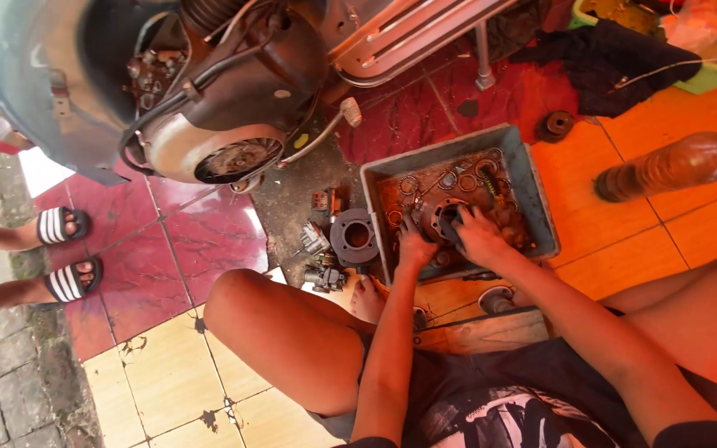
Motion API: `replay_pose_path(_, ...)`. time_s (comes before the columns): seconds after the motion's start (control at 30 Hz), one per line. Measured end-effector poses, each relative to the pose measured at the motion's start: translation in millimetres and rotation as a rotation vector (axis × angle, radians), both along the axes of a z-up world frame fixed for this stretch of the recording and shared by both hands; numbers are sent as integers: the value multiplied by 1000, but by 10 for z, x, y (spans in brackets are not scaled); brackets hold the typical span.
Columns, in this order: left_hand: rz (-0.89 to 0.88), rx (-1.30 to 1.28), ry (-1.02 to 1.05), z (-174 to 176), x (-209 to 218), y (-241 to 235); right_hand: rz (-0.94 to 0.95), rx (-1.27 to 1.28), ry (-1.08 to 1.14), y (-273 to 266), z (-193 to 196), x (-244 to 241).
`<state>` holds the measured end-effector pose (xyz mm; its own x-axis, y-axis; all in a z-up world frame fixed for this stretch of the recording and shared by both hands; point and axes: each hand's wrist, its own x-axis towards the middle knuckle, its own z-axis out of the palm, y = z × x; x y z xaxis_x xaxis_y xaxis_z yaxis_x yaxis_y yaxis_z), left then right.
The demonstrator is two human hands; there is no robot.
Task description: The person sits on the floor and scrubs a metal engine cylinder with a yellow brush, then wipes it with a dark cloth. They also handle and wipe other small engine components, including rings and a piston, which are placed in a grey plastic tray.
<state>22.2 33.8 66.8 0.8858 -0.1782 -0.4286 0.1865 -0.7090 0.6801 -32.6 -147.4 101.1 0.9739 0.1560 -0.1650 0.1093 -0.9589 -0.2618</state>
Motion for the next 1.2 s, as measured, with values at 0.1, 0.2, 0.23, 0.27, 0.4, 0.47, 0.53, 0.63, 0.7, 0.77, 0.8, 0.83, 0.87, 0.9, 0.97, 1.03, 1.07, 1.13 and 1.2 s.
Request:
replay_pose_path(0.1, -155, 12, 116, 579, 5, -19, 19, 25, 138, -136, -275, 85)
replay_pose_path(0.2, -297, 216, 95, 414, -73, -12, -94, 136, 392, -183, -44, 197)
replay_pose_path(0.23, -304, 213, 95, 421, -61, -27, -101, 134, 392, -232, -3, 265)
replay_pose_path(0.27, -213, 38, 89, 420, -110, -48, -178, 315, 360, -286, 34, 262)
replay_pose_path(0.4, -70, -142, 56, 24, -235, -106, -356, 430, 261, -153, 579, 301)
replay_pose_path(0.47, -100, -66, 81, -303, -219, -148, -267, 305, 300, 17, 346, 201)
replay_pose_path(0.53, -133, 10, 106, -352, -198, -174, -179, 180, 337, 131, -75, 139)
replay_pose_path(0.63, -114, -37, 106, -440, -207, -114, -32, -17, -20, 219, -763, 147)
replay_pose_path(0.7, -143, 80, 68, -1053, -249, -65, -139, 31, 224, 202, -897, 244)
replay_pose_path(0.77, -138, 67, 65, -449, -298, -44, -199, 178, 328, 193, -652, 428)
replay_pose_path(0.8, -158, 39, 47, -148, -232, -103, -283, 313, 417, 121, -515, 582)
replay_pose_path(0.83, -170, 42, 40, -26, -253, -95, -293, 319, 409, 86, -413, 591)
replay_pose_path(0.87, -168, 17, 53, 101, -256, -94, -348, 375, 447, 44, -305, 614)
replay_pose_path(0.9, -166, -7, 66, 222, -254, -92, -403, 432, 484, 1, -201, 642)
replay_pose_path(0.97, -171, 68, 71, -623, -265, -52, -536, 527, 546, -75, 136, 510)
replay_pose_path(1.03, -169, 146, 82, -650, -305, 0, -662, 619, 617, -131, 441, 416)
replay_pose_path(1.07, -168, 72, 81, -244, -281, -36, -734, 857, 474, -197, 601, 416)
replay_pose_path(1.13, -168, -1, 86, 227, -203, -103, -806, 1089, 323, -333, 554, 477)
replay_pose_path(1.2, -184, 212, 63, 355, -102, -112, -808, 1033, 6, -425, 128, 601)
